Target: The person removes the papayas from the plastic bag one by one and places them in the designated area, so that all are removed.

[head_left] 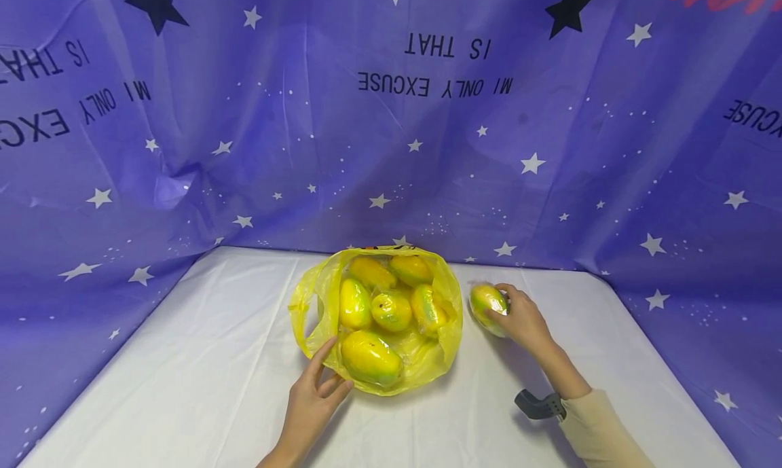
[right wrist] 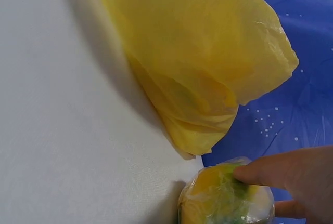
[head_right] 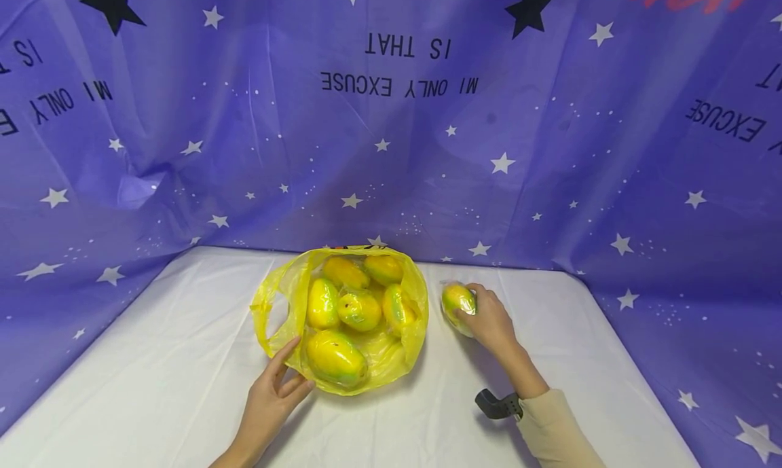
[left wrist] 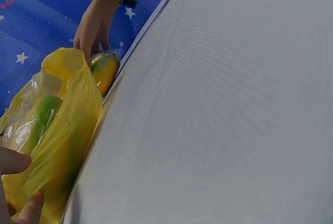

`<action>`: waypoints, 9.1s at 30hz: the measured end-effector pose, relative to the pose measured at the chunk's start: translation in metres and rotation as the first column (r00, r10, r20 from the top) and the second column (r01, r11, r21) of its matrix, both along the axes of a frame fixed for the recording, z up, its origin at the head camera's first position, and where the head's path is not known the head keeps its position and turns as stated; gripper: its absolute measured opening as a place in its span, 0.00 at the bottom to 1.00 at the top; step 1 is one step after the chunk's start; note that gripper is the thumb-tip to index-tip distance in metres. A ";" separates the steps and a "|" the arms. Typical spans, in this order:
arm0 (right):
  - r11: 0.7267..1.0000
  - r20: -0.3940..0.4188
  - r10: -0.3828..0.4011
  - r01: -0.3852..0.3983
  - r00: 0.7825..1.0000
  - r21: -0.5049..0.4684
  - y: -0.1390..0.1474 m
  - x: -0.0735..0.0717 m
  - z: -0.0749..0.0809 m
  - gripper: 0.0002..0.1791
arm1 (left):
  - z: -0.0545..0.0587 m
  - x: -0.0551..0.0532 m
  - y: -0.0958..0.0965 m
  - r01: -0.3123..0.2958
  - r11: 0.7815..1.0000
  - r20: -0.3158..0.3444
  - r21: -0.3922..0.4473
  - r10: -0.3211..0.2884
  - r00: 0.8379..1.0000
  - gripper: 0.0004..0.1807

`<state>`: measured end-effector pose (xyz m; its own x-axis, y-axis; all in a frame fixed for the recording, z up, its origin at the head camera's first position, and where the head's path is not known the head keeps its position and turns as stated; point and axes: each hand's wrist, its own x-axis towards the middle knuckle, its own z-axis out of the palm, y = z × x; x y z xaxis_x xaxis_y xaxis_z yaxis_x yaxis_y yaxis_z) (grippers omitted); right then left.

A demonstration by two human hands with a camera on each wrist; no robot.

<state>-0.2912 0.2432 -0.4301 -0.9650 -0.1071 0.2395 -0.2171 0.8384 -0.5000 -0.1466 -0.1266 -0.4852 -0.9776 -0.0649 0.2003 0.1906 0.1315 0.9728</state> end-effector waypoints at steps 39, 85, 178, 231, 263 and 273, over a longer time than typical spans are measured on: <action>0.991 -0.095 0.072 -0.082 0.993 -0.107 -0.029 0.035 0.034 0.34 | 0.003 0.001 0.000 0.015 1.000 -0.020 -0.002 -0.015 1.000 0.42; 0.758 -0.139 0.512 -0.522 0.847 -0.390 -0.127 0.081 0.048 0.24 | 0.002 0.001 0.000 0.022 1.000 -0.027 0.004 -0.022 0.999 0.42; 0.812 -0.035 0.552 -0.547 0.833 -0.201 -0.145 0.090 0.025 0.30 | -0.002 0.001 0.002 -0.021 0.999 -0.036 -0.041 0.020 0.999 0.39; 0.844 -0.135 0.413 -0.434 0.901 -0.315 -0.089 0.092 0.068 0.28 | 0.000 0.001 0.003 -0.004 1.000 -0.007 -0.028 0.004 1.000 0.38; 0.884 -0.171 0.268 -0.312 0.948 -0.349 -0.050 0.088 0.070 0.27 | -0.001 0.001 0.002 0.002 0.999 -0.001 -0.052 -0.002 1.000 0.38; 0.902 -0.169 0.231 -0.276 0.958 -0.333 -0.040 0.088 0.072 0.28 | -0.001 0.001 0.002 -0.009 0.997 -0.021 -0.080 0.007 1.000 0.37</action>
